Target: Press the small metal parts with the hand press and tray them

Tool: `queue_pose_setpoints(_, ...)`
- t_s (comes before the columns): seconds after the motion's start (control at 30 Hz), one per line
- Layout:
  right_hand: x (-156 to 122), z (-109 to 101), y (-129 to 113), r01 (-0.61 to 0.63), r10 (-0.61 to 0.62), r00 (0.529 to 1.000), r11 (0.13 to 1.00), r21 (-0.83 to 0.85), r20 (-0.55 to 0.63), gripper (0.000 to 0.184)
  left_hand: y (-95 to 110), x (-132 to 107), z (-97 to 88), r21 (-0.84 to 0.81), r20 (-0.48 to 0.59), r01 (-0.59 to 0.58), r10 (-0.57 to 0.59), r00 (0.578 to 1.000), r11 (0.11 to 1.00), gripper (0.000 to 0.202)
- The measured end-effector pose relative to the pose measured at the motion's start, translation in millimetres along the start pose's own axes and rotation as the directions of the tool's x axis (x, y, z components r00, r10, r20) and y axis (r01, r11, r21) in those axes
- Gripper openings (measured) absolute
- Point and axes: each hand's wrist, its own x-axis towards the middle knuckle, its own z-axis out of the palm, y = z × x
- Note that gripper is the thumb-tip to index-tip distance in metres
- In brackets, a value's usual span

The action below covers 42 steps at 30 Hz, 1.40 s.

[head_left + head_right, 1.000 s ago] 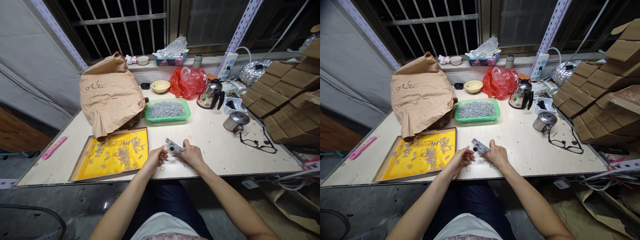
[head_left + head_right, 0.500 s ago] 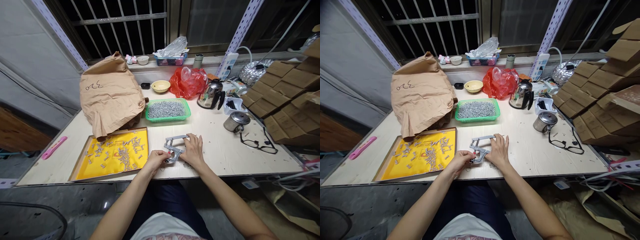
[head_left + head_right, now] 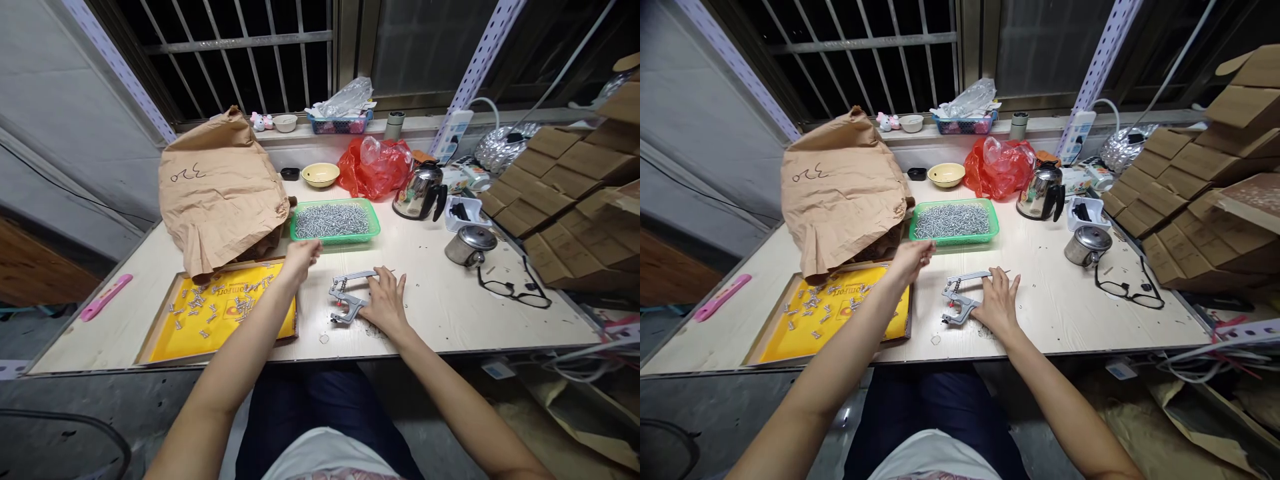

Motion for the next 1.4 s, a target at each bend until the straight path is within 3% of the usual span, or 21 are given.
queue_pose_setpoints(0.1, 1, 1, 2, -0.011, 0.011, 1.000, 1.000, -0.001, -0.005, 0.076, 34, 27, 9.5, 0.096, 0.001, -0.097, 0.097, 0.995, 0.991, 0.023)
queue_pose_setpoints(0.2, 1, 1, 4, -0.018, 0.018, 1.000, 1.000, 0.006, -0.007, 0.074, 45, 28, -2.1, 0.255, -0.027, -0.144, 0.156, 0.987, 0.956, 0.030)
queue_pose_setpoints(0.27, 1, 1, 4, -0.014, 0.014, 1.000, 1.000, 0.013, -0.004, 0.074, 41, 17, -25.3, 0.344, -0.030, -0.196, 0.220, 0.975, 0.918, 0.033)
queue_pose_setpoints(0.4, 0, 1, 3, 0.007, -0.007, 1.000, 1.000, 0.024, 0.010, 0.076, 25, -20, -90.5, 0.586, -0.049, -0.231, 0.318, 0.947, 0.777, 0.032)
queue_pose_setpoints(0.5, -1, 1, 2, 0.021, -0.022, 1.000, 0.999, 0.029, 0.016, 0.077, 14, -42, -128.4, 0.819, -0.030, -0.113, 0.239, 0.971, 0.563, 0.026)
queue_pose_setpoints(0.57, -1, 2, 2, 0.028, -0.029, 0.999, 0.999, 0.027, 0.022, 0.077, 4, -50, -141.2, 0.909, -0.046, -0.012, 0.130, 0.990, 0.417, 0.022)
queue_pose_setpoints(0.67, -1, 3, 2, 0.030, -0.030, 0.999, 0.999, 0.016, 0.028, 0.077, -12, -51, -146.0, 0.958, -0.044, 0.020, 0.078, 0.996, 0.286, 0.015)
queue_pose_setpoints(0.77, -1, 4, 3, 0.021, -0.022, 0.999, 1.000, 0.005, 0.032, 0.076, -23, -49, -142.7, 0.986, 0.061, -0.083, 0.148, 0.987, 0.143, 0.022)
queue_pose_setpoints(0.87, -2, 4, 3, 0.018, -0.018, 0.999, 1.000, 0.004, 0.040, 0.074, -25, -48, -138.4, 0.980, 0.200, -0.197, 0.138, 0.970, -0.030, 0.028)
queue_pose_setpoints(1.0, -2, 6, 4, 0.020, -0.021, 0.999, 1.000, 0.011, 0.036, 0.074, -21, -47, -136.5, 0.952, 0.284, -0.270, 0.086, 0.955, -0.146, 0.021)
queue_pose_setpoints(1.07, -3, 6, 4, 0.018, -0.018, 0.999, 1.000, 0.014, 0.029, 0.074, -19, -47, -136.7, 0.965, 0.248, -0.234, 0.110, 0.963, -0.121, 0.016)
queue_pose_setpoints(1.1, -2, 6, 4, 0.015, -0.015, 1.000, 1.000, 0.016, 0.024, 0.074, -19, -47, -135.8, 0.979, 0.199, -0.191, 0.149, 0.969, -0.064, 0.014)
queue_pose_setpoints(1.13, -2, 6, 3, 0.012, -0.012, 1.000, 1.000, 0.017, 0.018, 0.074, -18, -49, -133.5, 0.989, 0.133, -0.143, 0.198, 0.971, 0.038, 0.012)
queue_pose_setpoints(1.2, -2, 5, 1, 0.008, -0.008, 1.000, 1.000, 0.020, -0.001, 0.076, -21, -55, -122.0, 0.922, -0.008, -0.089, 0.248, 0.969, 0.377, 0.011)
queue_pose_setpoints(1.27, -2, 3, -1, 0.011, -0.011, 1.000, 1.000, 0.017, -0.026, 0.078, -28, -66, -100.4, 0.676, -0.052, -0.089, 0.167, 0.985, 0.731, 0.018)
queue_pose_setpoints(1.3, -2, 2, -3, 0.017, -0.016, 0.999, 1.000, 0.014, -0.035, 0.078, -34, -72, -86.6, 0.513, -0.017, -0.077, 0.100, 0.995, 0.855, 0.021)
queue_pose_setpoints(1.33, -2, 1, -3, 0.024, -0.023, 0.999, 1.000, 0.009, -0.041, 0.078, -42, -78, -72.0, 0.383, 0.027, -0.036, 0.028, 0.999, 0.923, 0.023)
queue_pose_setpoints(1.4, -2, 0, -4, 0.034, -0.034, 0.999, 0.999, -0.003, -0.040, 0.077, -58, -88, -44.1, 0.214, 0.082, 0.082, -0.101, 0.991, 0.973, 0.022)
